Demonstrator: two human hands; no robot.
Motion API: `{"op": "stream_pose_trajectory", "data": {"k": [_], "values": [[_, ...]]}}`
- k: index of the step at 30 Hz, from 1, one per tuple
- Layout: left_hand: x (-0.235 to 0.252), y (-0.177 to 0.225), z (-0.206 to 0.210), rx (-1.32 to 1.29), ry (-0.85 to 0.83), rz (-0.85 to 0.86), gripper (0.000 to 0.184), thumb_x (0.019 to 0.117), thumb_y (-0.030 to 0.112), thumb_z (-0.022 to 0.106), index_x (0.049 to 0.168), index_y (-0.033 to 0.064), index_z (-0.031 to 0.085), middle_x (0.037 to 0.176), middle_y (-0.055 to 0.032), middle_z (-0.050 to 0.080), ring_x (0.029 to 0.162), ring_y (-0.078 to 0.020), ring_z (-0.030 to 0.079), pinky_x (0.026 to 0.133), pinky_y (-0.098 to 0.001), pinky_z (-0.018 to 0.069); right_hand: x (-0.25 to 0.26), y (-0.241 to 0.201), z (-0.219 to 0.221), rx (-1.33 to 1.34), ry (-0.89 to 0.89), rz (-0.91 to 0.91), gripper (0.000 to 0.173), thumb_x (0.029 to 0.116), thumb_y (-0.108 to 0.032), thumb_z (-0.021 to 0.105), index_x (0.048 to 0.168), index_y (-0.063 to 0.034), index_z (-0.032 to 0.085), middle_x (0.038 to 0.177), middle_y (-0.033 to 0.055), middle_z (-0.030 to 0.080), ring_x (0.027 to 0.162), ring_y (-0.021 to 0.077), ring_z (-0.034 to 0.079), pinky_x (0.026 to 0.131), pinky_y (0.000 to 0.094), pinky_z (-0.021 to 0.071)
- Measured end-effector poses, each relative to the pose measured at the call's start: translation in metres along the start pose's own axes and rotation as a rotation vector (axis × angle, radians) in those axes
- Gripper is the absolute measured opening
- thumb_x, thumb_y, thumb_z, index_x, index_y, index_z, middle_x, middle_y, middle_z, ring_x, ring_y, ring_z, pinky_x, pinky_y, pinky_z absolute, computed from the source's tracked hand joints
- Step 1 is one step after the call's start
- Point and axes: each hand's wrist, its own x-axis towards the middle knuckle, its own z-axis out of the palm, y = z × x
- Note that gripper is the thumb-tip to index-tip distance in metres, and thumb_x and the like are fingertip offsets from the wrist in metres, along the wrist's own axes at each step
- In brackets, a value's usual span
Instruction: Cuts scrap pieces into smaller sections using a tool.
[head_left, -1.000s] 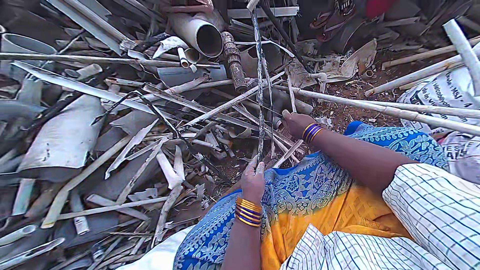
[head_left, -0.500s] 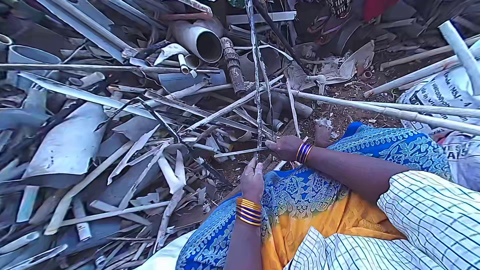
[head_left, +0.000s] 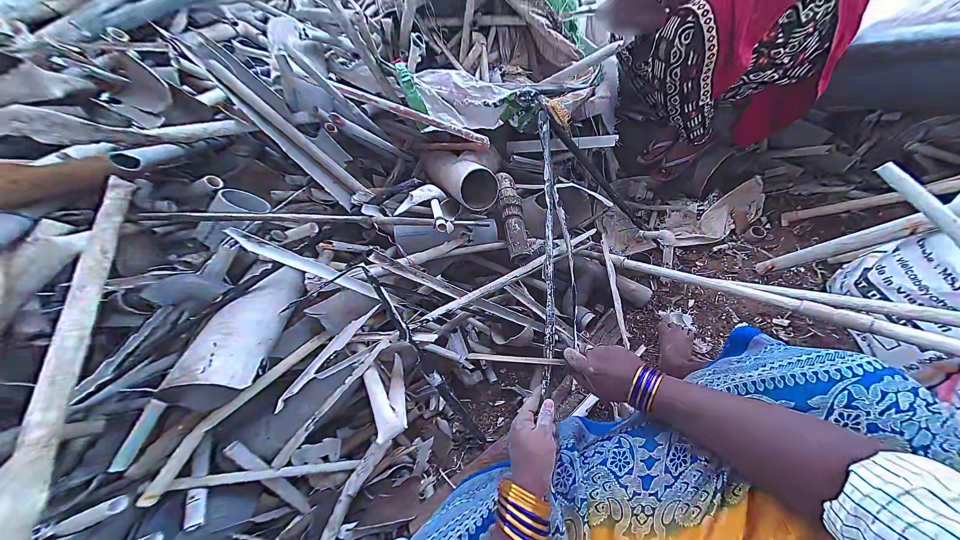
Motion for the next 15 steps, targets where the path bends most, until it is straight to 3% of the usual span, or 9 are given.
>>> {"op": "stream_pose_trajectory", "data": {"k": [1,2,3,5,7,10,13,15], "values": [[-0.001,0.001,-0.002,0.111,-0.003,0.019,0.035,0.1081,0.01,0.049,0.139,-0.0022,0.058,0.11,-0.0141,0.069,0.087,-0.0155,0.062,0.079,-0.0315,0.0509,0.004,0.008,-0.004,0.033,-0.001,0.097,0.046,0.1121,-0.027,0.033,0.148,0.0004,0.041,0.114,0.0324,0.064,0.108,0.0499,0.065,0.088,0.0616,0.0509],[-0.002,0.001,-0.004,0.168,-0.014,0.038,0.036,0.1081,0.011,0.049,0.141,-0.0026,0.057,0.126,-0.0198,0.067,0.107,-0.0234,0.065,0.096,-0.0393,0.0498,0.008,0.017,-0.012,0.067,-0.002,0.207,0.048,0.1126,-0.028,0.032,0.152,-0.0011,0.036,0.121,0.0317,0.063,0.114,0.0485,0.064,0.093,0.0609,0.0505],[-0.002,0.0,-0.003,0.194,-0.018,0.05,0.037,0.1081,0.011,0.049,0.141,-0.003,0.057,0.133,-0.0225,0.064,0.116,-0.0279,0.063,0.102,-0.0435,0.0474,0.011,0.024,-0.017,0.089,0.009,0.263,0.049,0.1126,-0.028,0.032,0.153,-0.0015,0.035,0.126,0.0312,0.061,0.117,0.0478,0.063,0.095,0.0605,0.0498],[0.0,-0.002,-0.003,0.215,-0.012,0.059,0.036,0.1079,0.011,0.049,0.14,-0.0027,0.058,0.132,-0.0226,0.064,0.114,-0.0282,0.064,0.101,-0.0437,0.0482,0.009,0.02,-0.017,0.092,0.003,0.213,0.048,0.1129,-0.03,0.031,0.149,-0.0007,0.04,0.125,0.0313,0.061,0.116,0.0479,0.063,0.094,0.0611,0.0496],[0.001,-0.003,-0.002,0.208,-0.007,0.063,0.036,0.1073,0.01,0.049,0.139,-0.004,0.058,0.129,-0.0237,0.065,0.11,-0.0286,0.064,0.098,-0.0435,0.0485,0.003,0.003,-0.005,0.042,-0.063,0.048,0.046,0.1126,-0.029,0.032,0.147,-0.0015,0.044,0.117,0.0318,0.064,0.11,0.0498,0.065,0.09,0.0634,0.0503],[0.001,-0.002,0.0,0.248,-0.009,0.059,0.037,0.107,0.01,0.05,0.139,-0.0054,0.058,0.135,-0.0261,0.062,0.125,-0.0345,0.06,0.11,-0.0477,0.0431,0.004,0.0,0.006,0.01,-0.089,-0.054,0.043,0.1119,-0.028,0.034,0.145,-0.0027,0.044,0.109,0.031,0.065,0.105,0.05,0.066,0.085,0.0635,0.0514],[0.002,-0.002,0.002,0.294,-0.027,0.073,0.038,0.1068,0.011,0.05,0.141,-0.0059,0.057,0.136,-0.0284,0.062,0.131,-0.0393,0.057,0.114,-0.0519,0.0391,0.012,0.016,0.0,0.067,-0.029,0.06,0.045,0.1119,-0.03,0.035,0.146,-0.0027,0.044,0.114,0.031,0.065,0.109,0.0492,0.066,0.089,0.0626,0.0509],[0.0,0.0,0.001,0.273,-0.036,0.071,0.039,0.1068,0.011,0.049,0.142,-0.0056,0.056,0.133,-0.0281,0.063,0.125,-0.0376,0.061,0.11,-0.0511,0.0429,0.012,0.02,-0.01,0.124,-0.003,0.174,0.048,0.1125,-0.033,0.033,0.147,-0.002,0.042,0.123,0.0305,0.063,0.116,0.0473,0.064,0.094,0.0615,0.0505]]}}
